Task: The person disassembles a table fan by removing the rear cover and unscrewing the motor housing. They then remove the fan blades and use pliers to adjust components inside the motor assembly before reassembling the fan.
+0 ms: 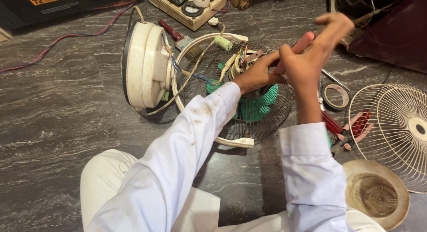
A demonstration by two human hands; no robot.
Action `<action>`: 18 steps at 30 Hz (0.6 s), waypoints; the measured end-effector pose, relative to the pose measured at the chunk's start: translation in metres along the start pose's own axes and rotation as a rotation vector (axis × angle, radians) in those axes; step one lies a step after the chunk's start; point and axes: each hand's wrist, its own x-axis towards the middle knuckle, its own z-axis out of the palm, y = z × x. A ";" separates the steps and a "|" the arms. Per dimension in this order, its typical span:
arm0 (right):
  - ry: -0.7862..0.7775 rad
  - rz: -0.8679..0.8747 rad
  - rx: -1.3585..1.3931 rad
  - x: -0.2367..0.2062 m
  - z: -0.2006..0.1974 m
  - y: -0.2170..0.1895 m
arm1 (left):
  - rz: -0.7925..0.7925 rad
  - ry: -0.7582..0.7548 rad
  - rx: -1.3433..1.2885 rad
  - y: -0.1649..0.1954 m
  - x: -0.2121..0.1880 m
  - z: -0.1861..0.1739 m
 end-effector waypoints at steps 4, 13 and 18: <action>-0.385 0.056 0.771 0.018 -0.017 0.007 | -0.050 -0.037 0.106 0.034 -0.003 -0.001; -0.363 0.424 1.156 0.011 -0.039 -0.001 | -0.042 0.155 0.292 0.030 -0.005 0.014; -0.078 0.614 0.998 0.001 -0.013 0.024 | -0.085 0.349 0.185 0.022 -0.002 0.032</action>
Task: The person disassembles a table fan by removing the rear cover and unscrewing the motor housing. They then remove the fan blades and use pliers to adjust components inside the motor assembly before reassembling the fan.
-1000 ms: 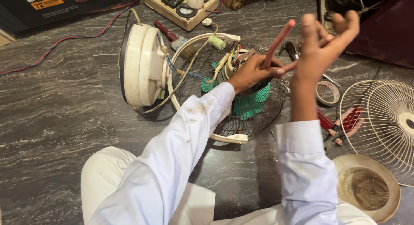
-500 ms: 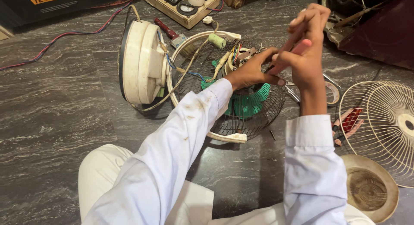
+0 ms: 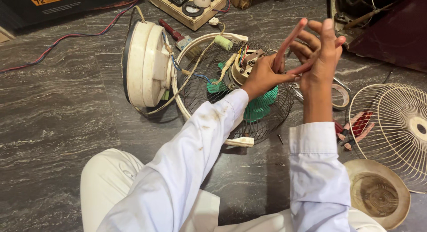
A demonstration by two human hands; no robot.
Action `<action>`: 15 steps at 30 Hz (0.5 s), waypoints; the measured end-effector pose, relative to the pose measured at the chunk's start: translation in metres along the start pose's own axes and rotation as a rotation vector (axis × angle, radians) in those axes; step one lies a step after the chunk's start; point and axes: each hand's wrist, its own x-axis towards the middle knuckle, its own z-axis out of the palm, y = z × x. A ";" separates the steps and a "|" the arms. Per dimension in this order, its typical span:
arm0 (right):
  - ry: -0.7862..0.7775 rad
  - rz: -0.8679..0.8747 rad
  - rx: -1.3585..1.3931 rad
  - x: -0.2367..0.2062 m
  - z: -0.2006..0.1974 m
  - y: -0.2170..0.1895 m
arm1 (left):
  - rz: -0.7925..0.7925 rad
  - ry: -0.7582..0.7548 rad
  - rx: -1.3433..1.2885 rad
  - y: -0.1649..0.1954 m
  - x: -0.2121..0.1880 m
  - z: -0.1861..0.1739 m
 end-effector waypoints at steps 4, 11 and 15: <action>0.243 -0.155 -0.274 0.002 0.001 0.012 | -0.009 0.104 0.117 0.007 -0.001 0.006; 0.269 -0.738 -0.927 -0.019 0.026 0.002 | 0.095 0.106 0.318 0.001 0.000 0.008; 0.320 -0.759 -1.141 -0.018 0.034 0.002 | 0.178 0.020 0.214 -0.010 0.007 -0.004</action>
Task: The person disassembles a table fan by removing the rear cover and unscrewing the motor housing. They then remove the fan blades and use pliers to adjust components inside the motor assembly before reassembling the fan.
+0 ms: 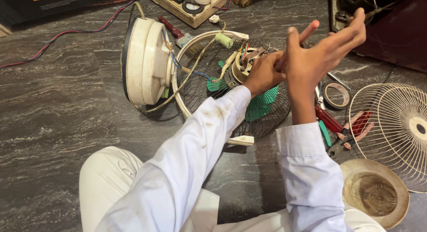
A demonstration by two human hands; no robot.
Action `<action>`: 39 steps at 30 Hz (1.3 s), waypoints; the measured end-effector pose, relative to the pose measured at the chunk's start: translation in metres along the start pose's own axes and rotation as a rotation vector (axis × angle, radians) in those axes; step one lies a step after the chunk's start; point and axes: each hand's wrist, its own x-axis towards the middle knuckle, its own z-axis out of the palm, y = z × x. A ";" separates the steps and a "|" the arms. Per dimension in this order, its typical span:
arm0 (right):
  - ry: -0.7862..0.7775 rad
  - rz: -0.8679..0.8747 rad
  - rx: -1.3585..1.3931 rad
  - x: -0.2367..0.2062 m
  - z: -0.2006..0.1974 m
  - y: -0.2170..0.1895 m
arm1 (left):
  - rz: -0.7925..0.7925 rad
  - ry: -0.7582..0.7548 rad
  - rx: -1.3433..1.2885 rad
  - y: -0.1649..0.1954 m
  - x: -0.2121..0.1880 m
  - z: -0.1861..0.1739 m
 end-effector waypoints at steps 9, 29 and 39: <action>-0.725 0.278 1.572 0.035 -0.027 0.041 | -0.166 -0.428 -0.691 -0.011 0.010 -0.022; -0.110 0.379 0.328 0.011 0.000 0.030 | -0.070 -0.043 0.179 0.039 -0.016 -0.006; 0.249 0.619 0.854 0.026 -0.024 0.103 | 0.399 -0.527 0.470 -0.025 0.011 -0.031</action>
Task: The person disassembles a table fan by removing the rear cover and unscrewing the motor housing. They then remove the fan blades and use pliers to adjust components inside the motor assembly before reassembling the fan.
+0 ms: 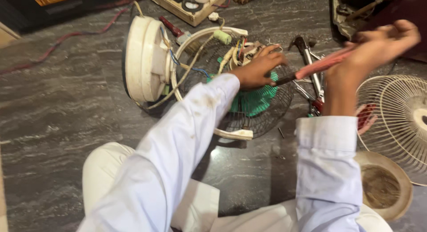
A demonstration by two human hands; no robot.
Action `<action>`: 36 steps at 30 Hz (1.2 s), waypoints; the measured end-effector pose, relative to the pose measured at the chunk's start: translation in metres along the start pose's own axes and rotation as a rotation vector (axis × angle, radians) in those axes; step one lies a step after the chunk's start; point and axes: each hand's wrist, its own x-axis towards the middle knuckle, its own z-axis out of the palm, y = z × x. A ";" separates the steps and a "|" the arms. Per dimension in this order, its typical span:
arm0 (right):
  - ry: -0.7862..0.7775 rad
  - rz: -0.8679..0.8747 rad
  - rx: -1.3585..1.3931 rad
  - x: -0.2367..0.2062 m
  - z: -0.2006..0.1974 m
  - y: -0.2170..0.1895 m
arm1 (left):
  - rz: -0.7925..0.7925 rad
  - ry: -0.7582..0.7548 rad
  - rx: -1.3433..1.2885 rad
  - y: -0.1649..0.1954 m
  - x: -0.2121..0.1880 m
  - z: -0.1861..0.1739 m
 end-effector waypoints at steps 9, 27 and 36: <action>-0.197 0.000 -1.097 -0.023 -0.065 0.076 | 0.148 -0.348 0.242 -0.022 0.003 -0.001; -0.476 0.571 -1.634 -0.117 -0.097 0.076 | 0.192 -0.202 0.433 -0.005 -0.008 0.004; -0.934 0.701 -1.932 -0.112 -0.094 0.064 | 0.171 -0.242 0.554 0.004 -0.008 0.000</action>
